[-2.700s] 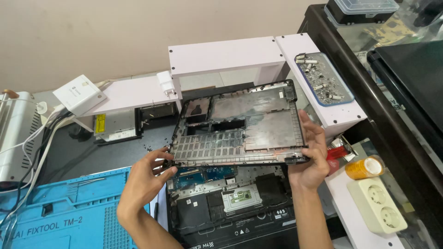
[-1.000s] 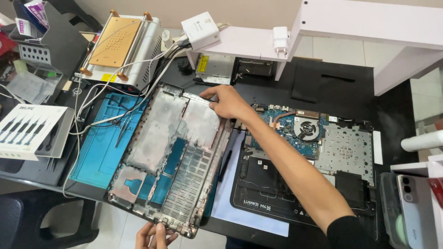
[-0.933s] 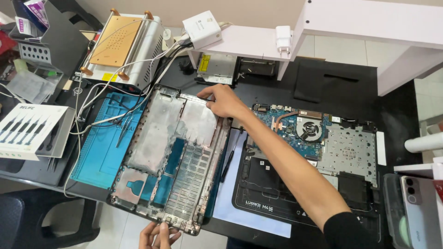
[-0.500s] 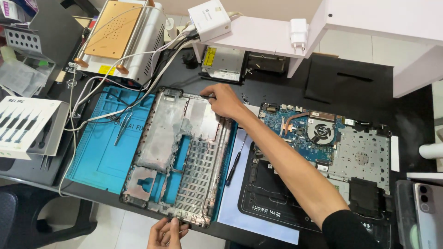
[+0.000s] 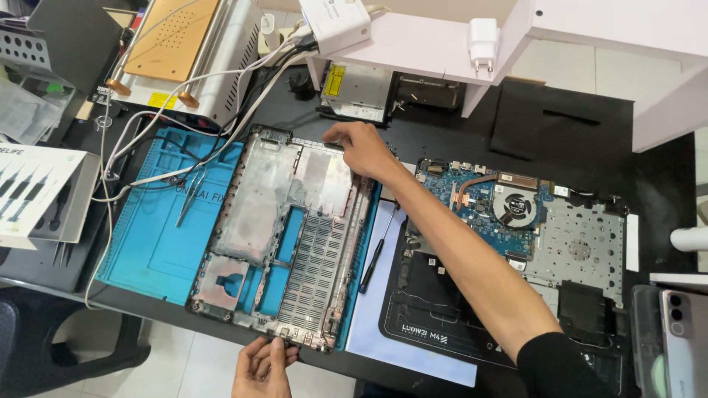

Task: The recorder is disassembling a laptop and removing internal components like the hard drive and fan using a screwdriver.

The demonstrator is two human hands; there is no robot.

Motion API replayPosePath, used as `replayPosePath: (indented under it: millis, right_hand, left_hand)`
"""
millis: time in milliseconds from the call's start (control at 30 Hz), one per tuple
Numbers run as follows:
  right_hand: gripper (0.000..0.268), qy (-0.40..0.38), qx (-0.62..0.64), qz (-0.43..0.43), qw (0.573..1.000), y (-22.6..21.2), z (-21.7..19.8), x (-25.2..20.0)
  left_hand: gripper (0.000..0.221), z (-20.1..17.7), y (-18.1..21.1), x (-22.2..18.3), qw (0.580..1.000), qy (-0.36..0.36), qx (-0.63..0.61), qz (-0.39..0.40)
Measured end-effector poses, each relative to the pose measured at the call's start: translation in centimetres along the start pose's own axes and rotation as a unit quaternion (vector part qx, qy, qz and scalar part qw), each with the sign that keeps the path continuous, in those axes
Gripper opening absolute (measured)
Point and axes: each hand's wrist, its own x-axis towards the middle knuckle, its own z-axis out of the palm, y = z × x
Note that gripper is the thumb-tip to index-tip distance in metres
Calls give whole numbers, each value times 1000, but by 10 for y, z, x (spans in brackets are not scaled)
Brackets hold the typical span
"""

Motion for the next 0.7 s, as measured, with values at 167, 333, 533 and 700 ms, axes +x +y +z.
replayPosePath:
  millis: [167, 333, 533, 700]
  right_hand:
    - [45, -9, 11, 26, 1000, -20, -7, -4]
    - [46, 19, 19, -48, 998, 6, -9, -5]
    - [40, 89, 3, -56, 995, -30, -55, -46]
    - [28, 145, 91, -24, 985, -31, -118, -116]
  left_hand:
    - [36, 4, 22, -9, 1000, 12, -1, 18]
    - [34, 1, 15, -8, 999, 8, 40, 10]
    - [32, -5, -21, 14, 1000, -7, 27, 15]
    - [24, 2, -66, 32, 975, 120, 90, 164]
